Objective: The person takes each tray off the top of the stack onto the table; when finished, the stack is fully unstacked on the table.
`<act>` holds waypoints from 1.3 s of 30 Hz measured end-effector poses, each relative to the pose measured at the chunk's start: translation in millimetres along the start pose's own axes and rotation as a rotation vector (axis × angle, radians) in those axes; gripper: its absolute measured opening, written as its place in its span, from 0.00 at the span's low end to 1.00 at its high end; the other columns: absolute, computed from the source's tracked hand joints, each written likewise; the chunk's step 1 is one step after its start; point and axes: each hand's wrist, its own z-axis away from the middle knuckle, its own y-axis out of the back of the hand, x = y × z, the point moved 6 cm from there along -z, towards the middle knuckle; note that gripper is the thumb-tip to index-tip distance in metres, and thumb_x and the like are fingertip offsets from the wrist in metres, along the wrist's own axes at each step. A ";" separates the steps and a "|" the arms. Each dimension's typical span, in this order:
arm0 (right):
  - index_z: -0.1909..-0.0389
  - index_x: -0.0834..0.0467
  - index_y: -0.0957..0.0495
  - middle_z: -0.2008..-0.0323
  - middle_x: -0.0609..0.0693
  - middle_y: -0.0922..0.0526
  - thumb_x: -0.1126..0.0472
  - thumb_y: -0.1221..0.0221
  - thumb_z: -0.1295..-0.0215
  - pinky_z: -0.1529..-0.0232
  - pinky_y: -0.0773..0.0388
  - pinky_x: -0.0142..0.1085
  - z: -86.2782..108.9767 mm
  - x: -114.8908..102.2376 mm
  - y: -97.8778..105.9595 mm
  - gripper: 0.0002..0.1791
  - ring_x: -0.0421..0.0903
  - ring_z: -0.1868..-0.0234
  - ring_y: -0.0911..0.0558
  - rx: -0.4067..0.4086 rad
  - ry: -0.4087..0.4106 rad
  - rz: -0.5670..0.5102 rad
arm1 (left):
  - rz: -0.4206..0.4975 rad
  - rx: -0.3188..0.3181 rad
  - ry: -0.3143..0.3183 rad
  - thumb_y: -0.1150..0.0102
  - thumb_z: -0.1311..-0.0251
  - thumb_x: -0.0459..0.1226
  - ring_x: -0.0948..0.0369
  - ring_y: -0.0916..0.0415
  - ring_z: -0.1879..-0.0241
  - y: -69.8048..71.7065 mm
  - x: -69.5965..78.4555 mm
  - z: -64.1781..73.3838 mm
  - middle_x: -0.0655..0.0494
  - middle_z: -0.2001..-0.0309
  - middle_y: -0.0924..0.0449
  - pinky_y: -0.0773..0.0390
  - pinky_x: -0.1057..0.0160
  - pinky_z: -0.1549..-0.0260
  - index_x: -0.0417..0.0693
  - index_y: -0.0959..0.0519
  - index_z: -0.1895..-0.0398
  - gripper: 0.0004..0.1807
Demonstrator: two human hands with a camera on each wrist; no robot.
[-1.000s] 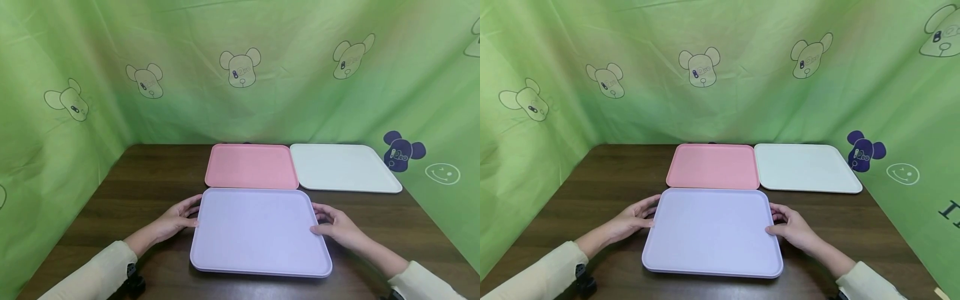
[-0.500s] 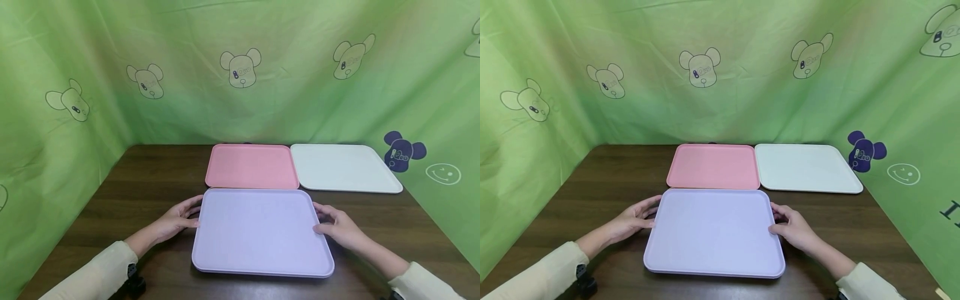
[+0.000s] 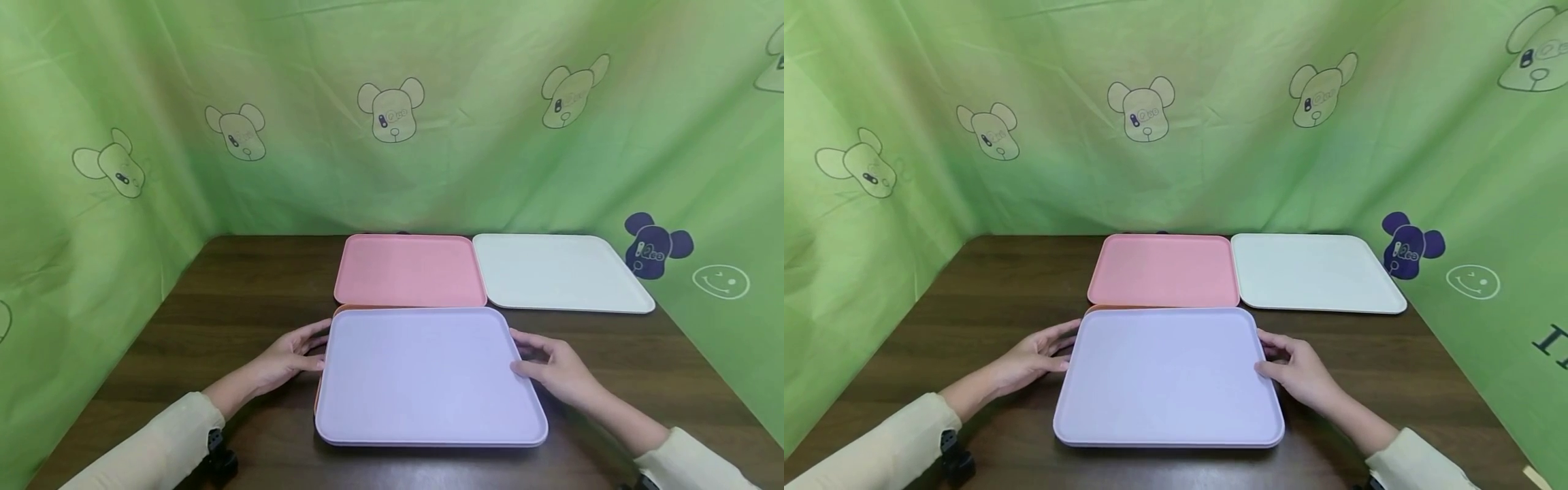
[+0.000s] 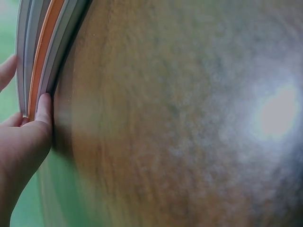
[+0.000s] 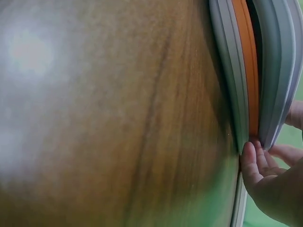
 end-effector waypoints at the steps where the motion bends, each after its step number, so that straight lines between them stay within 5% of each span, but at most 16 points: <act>1: 0.38 0.73 0.30 0.49 0.68 0.21 0.66 0.34 0.42 0.64 0.20 0.33 0.0 -0.1 -0.1 0.31 0.58 0.52 0.19 0.003 0.003 0.000 | -0.001 0.002 0.001 0.36 0.42 0.28 0.44 0.42 0.32 0.2 -0.5 0.1 0.35 0.26 0.54 0.32 0.59 0.41 0.38 0.52 0.24 0.47; 9: 0.40 0.71 0.28 0.49 0.63 0.23 0.68 0.34 0.42 0.63 0.22 0.31 1.1 -0.3 0.2 0.29 0.53 0.54 0.22 0.067 0.082 0.059 | -0.022 0.003 -0.007 0.36 0.41 0.29 0.45 0.51 0.29 0.0 -0.6 0.1 0.37 0.26 0.52 0.31 0.61 0.42 0.39 0.51 0.24 0.45; 15: 0.45 0.73 0.24 0.59 0.57 0.19 0.68 0.31 0.46 0.65 0.23 0.30 0.0 -3.7 1.0 0.27 0.44 0.62 0.23 0.109 0.105 0.076 | -0.041 0.014 -0.004 0.36 0.41 0.30 0.46 0.54 0.28 1.7 -1.6 0.4 0.38 0.27 0.50 0.33 0.61 0.42 0.39 0.50 0.24 0.45; 31: 0.52 0.71 0.19 0.64 0.59 0.14 0.69 0.32 0.46 0.68 0.21 0.31 -1.3 -11.6 5.2 0.19 0.50 0.64 0.15 0.143 0.036 0.179 | -0.048 0.003 -0.011 0.37 0.40 0.30 0.46 0.55 0.28 1.9 -4.5 0.3 0.39 0.26 0.51 0.35 0.60 0.40 0.41 0.51 0.24 0.45; 39: 0.52 0.72 0.20 0.62 0.62 0.15 0.64 0.30 0.45 0.67 0.20 0.32 -1.0 -2.9 3.6 0.22 0.51 0.61 0.14 0.113 -0.071 0.061 | -0.050 0.001 -0.011 0.37 0.39 0.31 0.47 0.56 0.27 1.4 -2.9 1.8 0.46 0.24 0.55 0.37 0.59 0.39 0.45 0.51 0.23 0.45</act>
